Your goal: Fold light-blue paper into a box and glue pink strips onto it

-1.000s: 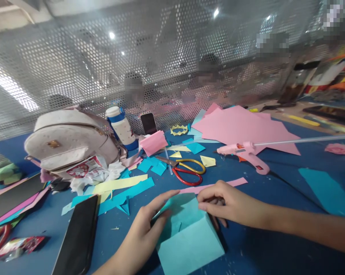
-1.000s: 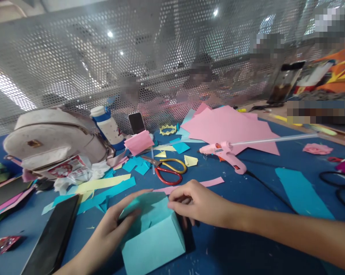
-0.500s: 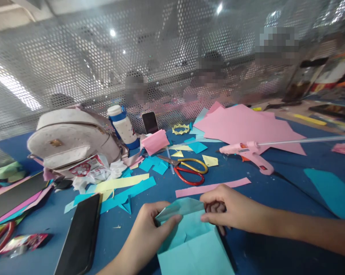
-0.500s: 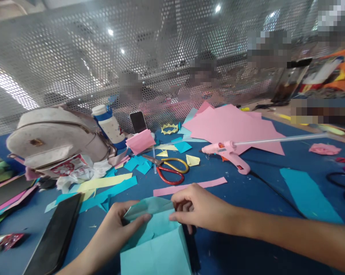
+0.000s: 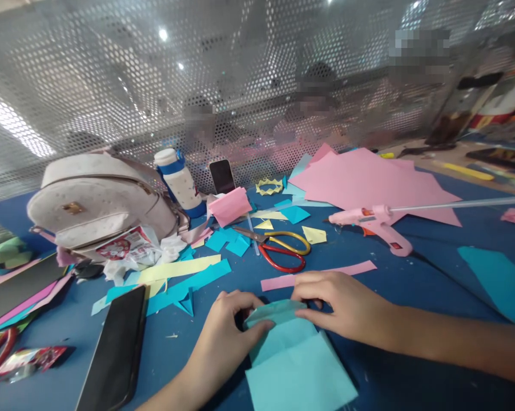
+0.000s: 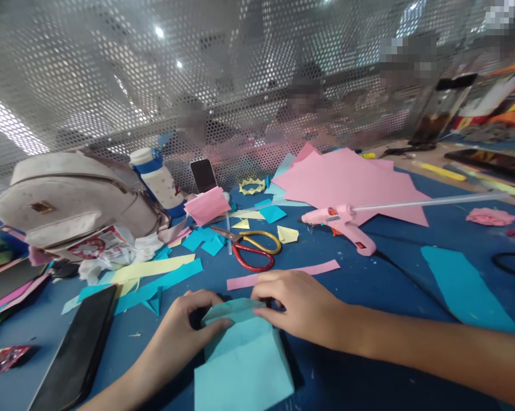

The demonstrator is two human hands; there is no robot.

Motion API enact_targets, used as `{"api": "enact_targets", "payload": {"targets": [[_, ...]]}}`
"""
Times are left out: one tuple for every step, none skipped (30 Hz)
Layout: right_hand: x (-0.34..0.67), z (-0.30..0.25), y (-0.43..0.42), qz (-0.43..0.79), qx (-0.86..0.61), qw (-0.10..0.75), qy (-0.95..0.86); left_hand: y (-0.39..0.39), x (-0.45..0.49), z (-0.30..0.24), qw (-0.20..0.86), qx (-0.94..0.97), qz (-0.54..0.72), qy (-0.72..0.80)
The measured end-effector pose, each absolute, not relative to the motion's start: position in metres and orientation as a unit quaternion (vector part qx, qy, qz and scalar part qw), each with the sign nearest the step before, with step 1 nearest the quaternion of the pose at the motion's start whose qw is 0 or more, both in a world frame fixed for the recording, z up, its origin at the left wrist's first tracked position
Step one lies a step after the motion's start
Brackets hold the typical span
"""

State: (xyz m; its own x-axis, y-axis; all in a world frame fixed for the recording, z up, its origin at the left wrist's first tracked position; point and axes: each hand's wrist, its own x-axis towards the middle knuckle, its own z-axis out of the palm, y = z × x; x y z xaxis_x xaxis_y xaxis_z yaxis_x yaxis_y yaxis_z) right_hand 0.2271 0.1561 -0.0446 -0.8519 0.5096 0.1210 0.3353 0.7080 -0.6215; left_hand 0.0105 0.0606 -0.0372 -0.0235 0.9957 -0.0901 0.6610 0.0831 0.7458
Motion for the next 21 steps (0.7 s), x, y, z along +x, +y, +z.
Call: {"api": "enact_targets", "payload": {"targets": [[0.227, -0.046, 0.157, 0.302, -0.23, 0.146, -0.914, 0.061, 0.011, -0.037, 0.306, 0.627, 0.257, 0.669], [0.227, -0.047, 0.157, 0.301, -0.228, 0.146, -0.915, 0.06, 0.012, -0.038, 0.296, 0.635, 0.253, 0.667], [0.227, -0.048, 0.158, 0.3, -0.225, 0.145, -0.916, 0.06, 0.013, -0.038, 0.285, 0.647, 0.252, 0.661], [0.227, -0.049, 0.158, 0.299, -0.222, 0.145, -0.917, 0.06, 0.013, -0.038, 0.272, 0.658, 0.252, 0.655], [0.227, -0.049, 0.159, 0.297, -0.219, 0.145, -0.918, 0.06, 0.012, -0.038, 0.262, 0.668, 0.25, 0.65], [0.227, -0.05, 0.16, 0.297, -0.215, 0.146, -0.919, 0.06, 0.012, -0.038, 0.256, 0.675, 0.245, 0.647], [0.227, -0.051, 0.16, 0.297, -0.213, 0.148, -0.919, 0.06, 0.011, -0.038, 0.252, 0.68, 0.24, 0.646], [0.228, -0.051, 0.161, 0.297, -0.21, 0.151, -0.919, 0.061, 0.01, -0.039, 0.251, 0.682, 0.234, 0.646], [0.228, -0.052, 0.161, 0.298, -0.207, 0.153, -0.919, 0.06, 0.009, -0.039, 0.25, 0.685, 0.23, 0.645], [0.228, -0.052, 0.161, 0.299, -0.205, 0.156, -0.919, 0.06, 0.008, -0.04, 0.249, 0.69, 0.226, 0.641], [0.229, -0.053, 0.16, 0.299, -0.204, 0.159, -0.918, 0.059, 0.007, -0.041, 0.243, 0.697, 0.226, 0.636], [0.229, -0.053, 0.16, 0.299, -0.205, 0.164, -0.917, 0.058, 0.006, -0.042, 0.235, 0.705, 0.229, 0.629], [0.23, -0.053, 0.16, 0.3, -0.211, 0.169, -0.915, 0.057, 0.005, -0.043, 0.226, 0.714, 0.234, 0.62], [0.231, -0.053, 0.16, 0.303, -0.222, 0.175, -0.91, 0.056, 0.005, -0.044, 0.218, 0.721, 0.241, 0.612], [0.232, -0.052, 0.159, 0.309, -0.228, 0.183, -0.905, 0.054, 0.004, -0.046, 0.211, 0.726, 0.251, 0.604], [0.234, -0.051, 0.159, 0.319, -0.224, 0.192, -0.901, 0.053, 0.004, -0.047, 0.203, 0.729, 0.263, 0.599], [0.235, -0.05, 0.159, 0.331, -0.207, 0.198, -0.899, 0.051, 0.004, -0.049, 0.197, 0.73, 0.275, 0.594], [0.237, -0.048, 0.16, 0.341, -0.179, 0.198, -0.901, 0.05, 0.004, -0.051, 0.193, 0.732, 0.285, 0.588], [0.238, -0.046, 0.16, 0.347, -0.144, 0.191, -0.907, 0.049, 0.003, -0.052, 0.19, 0.734, 0.296, 0.581], [0.24, -0.045, 0.161, 0.345, -0.11, 0.178, -0.915, 0.048, 0.003, -0.053, 0.188, 0.737, 0.305, 0.574], [0.241, -0.043, 0.162, 0.337, -0.082, 0.163, -0.924, 0.047, 0.002, -0.054, 0.186, 0.74, 0.314, 0.565]]}}
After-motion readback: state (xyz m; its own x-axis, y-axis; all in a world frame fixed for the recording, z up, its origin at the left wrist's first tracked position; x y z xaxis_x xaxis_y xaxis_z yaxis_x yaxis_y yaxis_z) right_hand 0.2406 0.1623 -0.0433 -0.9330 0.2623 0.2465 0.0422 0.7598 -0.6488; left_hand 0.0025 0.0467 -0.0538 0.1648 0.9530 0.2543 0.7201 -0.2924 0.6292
